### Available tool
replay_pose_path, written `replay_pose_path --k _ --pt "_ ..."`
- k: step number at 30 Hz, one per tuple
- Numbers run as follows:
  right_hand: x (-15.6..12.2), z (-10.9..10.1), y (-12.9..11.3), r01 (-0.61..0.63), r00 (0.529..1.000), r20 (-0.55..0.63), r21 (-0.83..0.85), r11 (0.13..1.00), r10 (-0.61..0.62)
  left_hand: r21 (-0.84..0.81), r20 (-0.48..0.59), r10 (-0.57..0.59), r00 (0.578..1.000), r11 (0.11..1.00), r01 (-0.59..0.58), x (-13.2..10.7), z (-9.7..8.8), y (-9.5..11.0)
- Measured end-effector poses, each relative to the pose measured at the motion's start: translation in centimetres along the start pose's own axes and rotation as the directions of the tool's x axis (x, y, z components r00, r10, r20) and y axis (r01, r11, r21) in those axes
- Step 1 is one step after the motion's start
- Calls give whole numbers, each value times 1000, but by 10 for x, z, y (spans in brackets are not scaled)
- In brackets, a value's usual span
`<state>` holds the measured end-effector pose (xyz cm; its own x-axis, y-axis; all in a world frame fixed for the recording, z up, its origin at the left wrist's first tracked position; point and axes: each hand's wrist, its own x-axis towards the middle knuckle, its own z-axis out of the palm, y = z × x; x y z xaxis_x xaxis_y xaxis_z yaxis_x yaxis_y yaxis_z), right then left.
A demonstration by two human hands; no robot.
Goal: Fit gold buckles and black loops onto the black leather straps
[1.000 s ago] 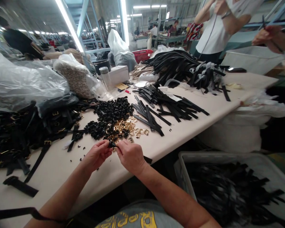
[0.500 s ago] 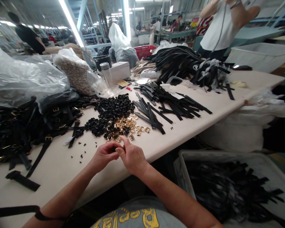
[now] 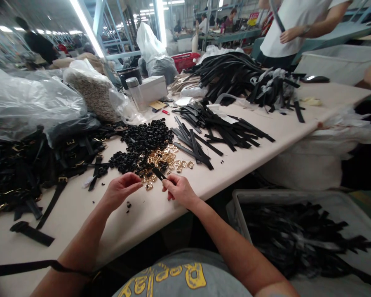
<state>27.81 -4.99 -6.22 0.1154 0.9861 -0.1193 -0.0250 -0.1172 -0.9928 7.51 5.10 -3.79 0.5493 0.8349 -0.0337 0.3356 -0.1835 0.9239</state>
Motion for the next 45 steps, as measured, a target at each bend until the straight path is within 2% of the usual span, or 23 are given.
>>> replay_pose_path --k 2,5,9,13,15,18,21,23,26,29,32,36,40,45 --pt "2 -1 3 -7 1000 -12 53 999 8 260 32 94 995 960 -99 2 2 -4" --pt "1 -1 3 -3 1000 7 34 999 2 534 105 203 974 814 -227 4 9 -9" --pt "-1 1 3 11 1000 5 14 1000 -11 648 148 285 947 695 -310 3 19 -12" --pt "-1 2 5 21 1000 14 -3 1000 -21 714 92 303 949 644 -275 2 24 -11" --pt "-1 2 6 25 1000 13 -11 1000 -25 706 40 301 953 666 -240 4 24 -12" --pt "0 2 6 20 1000 -3 -13 1000 -20 612 -42 286 957 765 -201 6 22 -14" --pt "2 3 4 -6 1000 -25 18 1000 6 364 -133 195 972 921 -135 5 18 -14" --pt "3 4 3 -29 999 -43 64 998 32 138 -148 121 982 985 -101 1 17 -11" --pt "5 11 1 -40 998 -34 150 988 45 -82 -128 73 989 993 -84 -5 19 -4" --pt "7 24 0 -36 999 11 190 981 34 -175 -109 69 992 981 -88 -8 22 0" --pt "10 35 -1 -12 1000 -3 192 981 12 -243 -93 66 993 966 -87 -8 23 0" --pt "14 39 -3 62 998 -29 112 992 -59 -230 -57 62 996 970 -73 -7 24 -6" --pt "12 38 -6 156 987 -48 -5 988 -156 -78 -41 115 993 990 -118 -6 22 -11" --pt "8 33 -1 62 997 -60 144 988 -54 182 -129 222 966 963 -197 -4 14 -7"
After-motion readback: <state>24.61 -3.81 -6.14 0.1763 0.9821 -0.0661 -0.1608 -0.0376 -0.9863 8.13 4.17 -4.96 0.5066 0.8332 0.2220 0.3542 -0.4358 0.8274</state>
